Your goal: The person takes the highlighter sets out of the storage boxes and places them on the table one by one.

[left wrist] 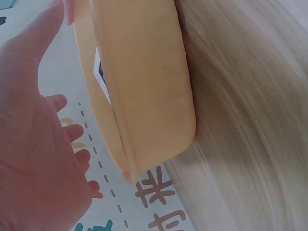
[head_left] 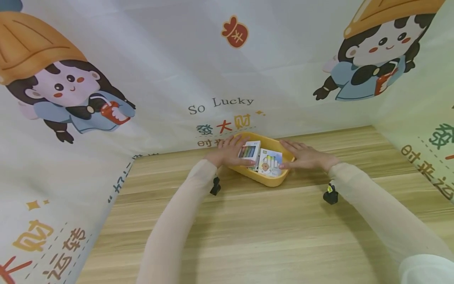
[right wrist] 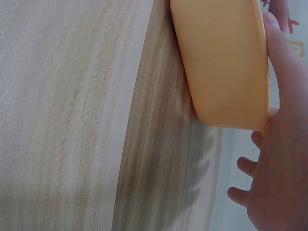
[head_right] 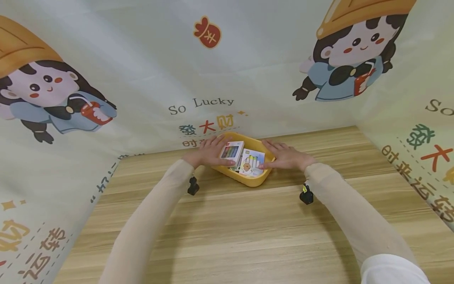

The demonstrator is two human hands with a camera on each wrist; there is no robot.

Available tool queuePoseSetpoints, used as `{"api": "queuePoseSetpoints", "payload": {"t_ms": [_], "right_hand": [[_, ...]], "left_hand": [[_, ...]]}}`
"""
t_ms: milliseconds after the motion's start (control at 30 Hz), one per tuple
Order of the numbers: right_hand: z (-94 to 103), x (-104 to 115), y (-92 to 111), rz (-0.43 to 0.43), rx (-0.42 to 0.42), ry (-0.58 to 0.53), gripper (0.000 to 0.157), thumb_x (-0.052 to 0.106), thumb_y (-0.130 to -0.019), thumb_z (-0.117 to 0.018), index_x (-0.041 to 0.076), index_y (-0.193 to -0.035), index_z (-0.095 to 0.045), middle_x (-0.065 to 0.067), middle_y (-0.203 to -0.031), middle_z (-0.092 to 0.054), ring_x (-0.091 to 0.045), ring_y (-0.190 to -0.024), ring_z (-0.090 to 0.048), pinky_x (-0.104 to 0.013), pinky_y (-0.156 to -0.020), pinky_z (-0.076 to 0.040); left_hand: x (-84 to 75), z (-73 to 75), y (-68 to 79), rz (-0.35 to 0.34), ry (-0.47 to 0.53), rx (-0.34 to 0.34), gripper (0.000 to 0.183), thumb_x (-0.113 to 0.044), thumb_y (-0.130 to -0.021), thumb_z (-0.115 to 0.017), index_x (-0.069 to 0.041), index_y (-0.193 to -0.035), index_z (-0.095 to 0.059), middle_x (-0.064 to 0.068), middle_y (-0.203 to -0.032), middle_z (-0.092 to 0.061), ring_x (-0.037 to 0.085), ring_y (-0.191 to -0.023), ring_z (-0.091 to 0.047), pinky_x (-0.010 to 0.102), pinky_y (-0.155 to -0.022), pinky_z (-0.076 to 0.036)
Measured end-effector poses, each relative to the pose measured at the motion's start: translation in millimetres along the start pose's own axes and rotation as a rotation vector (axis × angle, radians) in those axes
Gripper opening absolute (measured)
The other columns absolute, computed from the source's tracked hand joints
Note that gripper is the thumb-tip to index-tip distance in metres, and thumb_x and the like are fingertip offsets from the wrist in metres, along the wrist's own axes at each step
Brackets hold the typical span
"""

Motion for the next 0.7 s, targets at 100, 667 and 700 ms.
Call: {"api": "queuePoseSetpoints", "payload": {"t_ms": [100,667,700], "right_hand": [[1.0,0.2,0.9,0.010,-0.003,-0.011,0.102,0.066,-0.090,-0.052,0.015,-0.160,0.001,-0.015,-0.168,0.001,-0.044,-0.153,-0.004,-0.067,-0.122,-0.009],[-1.4,-2.4,1.9,0.000,0.013,-0.074,0.103,0.068,-0.089,-0.052,0.020,-0.160,0.005,-0.014,-0.168,0.003,-0.042,-0.154,-0.002,-0.065,-0.123,-0.006],[-1.2,-2.1,2.2,0.002,0.012,-0.078,0.103,0.068,-0.089,-0.052,0.020,-0.160,0.005,-0.015,-0.168,0.003,-0.042,-0.154,-0.002,-0.065,-0.123,-0.006]], "left_hand": [[-2.3,3.6,-0.6,-0.015,0.005,-0.008,0.101,-0.068,-0.085,-0.058,-0.025,-0.160,-0.007,0.008,-0.169,-0.003,0.037,-0.155,-0.004,0.064,-0.123,-0.008],[-13.6,16.9,-9.7,-0.005,-0.031,0.090,0.106,-0.069,-0.077,-0.069,-0.024,-0.159,-0.019,0.006,-0.167,-0.017,0.035,-0.155,-0.014,0.057,-0.126,-0.013],[-14.0,18.0,-10.3,-0.002,-0.036,0.093,0.107,-0.070,-0.076,-0.070,-0.024,-0.159,-0.019,0.006,-0.167,-0.017,0.034,-0.155,-0.014,0.057,-0.126,-0.014]]}}
Point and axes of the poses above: each hand's wrist, its own y-axis away from the middle knuckle, its own z-axis out of the back of the hand, x = y × z, the point moved 6 cm from there along -y, towards the middle knuckle
